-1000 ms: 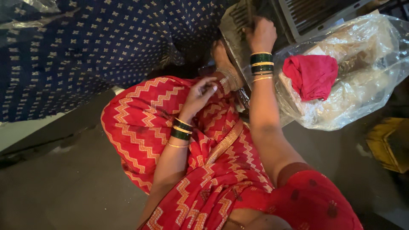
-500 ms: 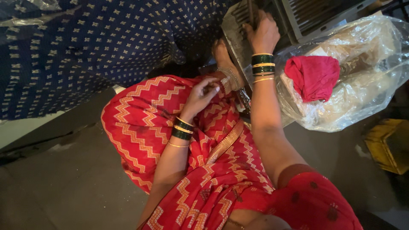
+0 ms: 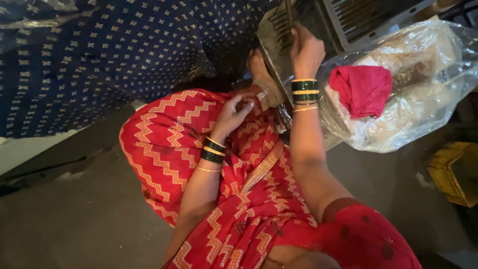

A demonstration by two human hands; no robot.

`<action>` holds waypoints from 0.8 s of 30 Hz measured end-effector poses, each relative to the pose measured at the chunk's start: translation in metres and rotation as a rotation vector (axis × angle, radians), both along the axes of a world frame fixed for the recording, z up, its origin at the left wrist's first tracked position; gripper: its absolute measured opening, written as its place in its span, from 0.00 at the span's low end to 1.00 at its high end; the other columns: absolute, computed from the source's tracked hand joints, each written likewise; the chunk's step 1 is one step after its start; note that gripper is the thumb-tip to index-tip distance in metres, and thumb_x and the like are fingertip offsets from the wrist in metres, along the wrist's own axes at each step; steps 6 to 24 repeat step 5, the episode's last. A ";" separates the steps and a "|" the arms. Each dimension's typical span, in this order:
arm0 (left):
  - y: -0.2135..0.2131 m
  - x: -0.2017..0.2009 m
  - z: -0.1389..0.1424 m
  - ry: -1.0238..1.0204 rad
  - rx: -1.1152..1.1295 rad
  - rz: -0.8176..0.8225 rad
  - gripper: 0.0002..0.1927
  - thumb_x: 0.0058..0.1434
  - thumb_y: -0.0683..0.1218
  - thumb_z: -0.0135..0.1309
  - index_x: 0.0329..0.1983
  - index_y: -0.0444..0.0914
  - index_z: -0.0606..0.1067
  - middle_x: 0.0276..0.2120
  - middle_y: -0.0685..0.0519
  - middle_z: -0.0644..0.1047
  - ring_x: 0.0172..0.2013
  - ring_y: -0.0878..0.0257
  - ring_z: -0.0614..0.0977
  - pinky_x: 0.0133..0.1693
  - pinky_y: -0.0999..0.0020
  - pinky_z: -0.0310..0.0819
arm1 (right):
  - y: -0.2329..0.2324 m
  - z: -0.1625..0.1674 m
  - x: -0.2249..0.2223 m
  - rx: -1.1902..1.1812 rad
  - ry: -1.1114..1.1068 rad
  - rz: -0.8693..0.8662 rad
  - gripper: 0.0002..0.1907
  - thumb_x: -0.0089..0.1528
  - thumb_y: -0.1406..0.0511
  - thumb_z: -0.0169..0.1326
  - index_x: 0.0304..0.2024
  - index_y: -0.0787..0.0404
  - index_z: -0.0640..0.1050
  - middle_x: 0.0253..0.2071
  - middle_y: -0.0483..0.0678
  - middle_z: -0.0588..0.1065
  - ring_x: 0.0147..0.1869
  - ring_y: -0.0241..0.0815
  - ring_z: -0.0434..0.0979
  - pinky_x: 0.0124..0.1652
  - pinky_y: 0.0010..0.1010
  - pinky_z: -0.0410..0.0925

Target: The person sits on the floor and cleans small cylindrical metal parts using a pink cloth. She picks up each part, wipes it thoroughly, and places it into a plastic bag. The process is repeated for multiple parts.

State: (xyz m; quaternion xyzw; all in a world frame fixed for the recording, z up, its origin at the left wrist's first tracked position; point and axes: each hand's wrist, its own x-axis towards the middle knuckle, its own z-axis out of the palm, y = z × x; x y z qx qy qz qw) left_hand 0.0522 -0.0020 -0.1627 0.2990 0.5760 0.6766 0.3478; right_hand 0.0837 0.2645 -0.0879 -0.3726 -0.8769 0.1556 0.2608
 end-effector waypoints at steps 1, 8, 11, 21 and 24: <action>-0.001 -0.001 -0.004 0.033 0.019 0.002 0.16 0.68 0.39 0.55 0.59 0.34 0.75 0.45 0.55 0.79 0.47 0.69 0.78 0.52 0.74 0.72 | -0.003 0.006 0.001 -0.008 -0.004 0.032 0.15 0.67 0.68 0.57 0.56 0.51 0.82 0.47 0.57 0.79 0.51 0.58 0.79 0.48 0.45 0.72; 0.004 -0.001 -0.023 -0.107 0.038 -0.023 0.17 0.68 0.39 0.52 0.60 0.37 0.74 0.45 0.57 0.80 0.47 0.71 0.80 0.51 0.75 0.74 | -0.048 0.026 0.036 0.285 0.229 0.468 0.32 0.50 0.77 0.46 0.58 0.62 0.79 0.56 0.62 0.78 0.60 0.60 0.78 0.57 0.41 0.71; 0.004 -0.001 -0.023 -0.107 0.038 -0.023 0.17 0.68 0.39 0.52 0.60 0.37 0.74 0.45 0.57 0.80 0.47 0.71 0.80 0.51 0.75 0.74 | -0.048 0.026 0.036 0.285 0.229 0.468 0.32 0.50 0.77 0.46 0.58 0.62 0.79 0.56 0.62 0.78 0.60 0.60 0.78 0.57 0.41 0.71; 0.004 -0.001 -0.023 -0.107 0.038 -0.023 0.17 0.68 0.39 0.52 0.60 0.37 0.74 0.45 0.57 0.80 0.47 0.71 0.80 0.51 0.75 0.74 | -0.048 0.026 0.036 0.285 0.229 0.468 0.32 0.50 0.77 0.46 0.58 0.62 0.79 0.56 0.62 0.78 0.60 0.60 0.78 0.57 0.41 0.71; 0.004 -0.001 -0.023 -0.107 0.038 -0.023 0.17 0.68 0.39 0.52 0.60 0.37 0.74 0.45 0.57 0.80 0.47 0.71 0.80 0.51 0.75 0.74 | -0.048 0.026 0.036 0.285 0.229 0.468 0.32 0.50 0.77 0.46 0.58 0.62 0.79 0.56 0.62 0.78 0.60 0.60 0.78 0.57 0.41 0.71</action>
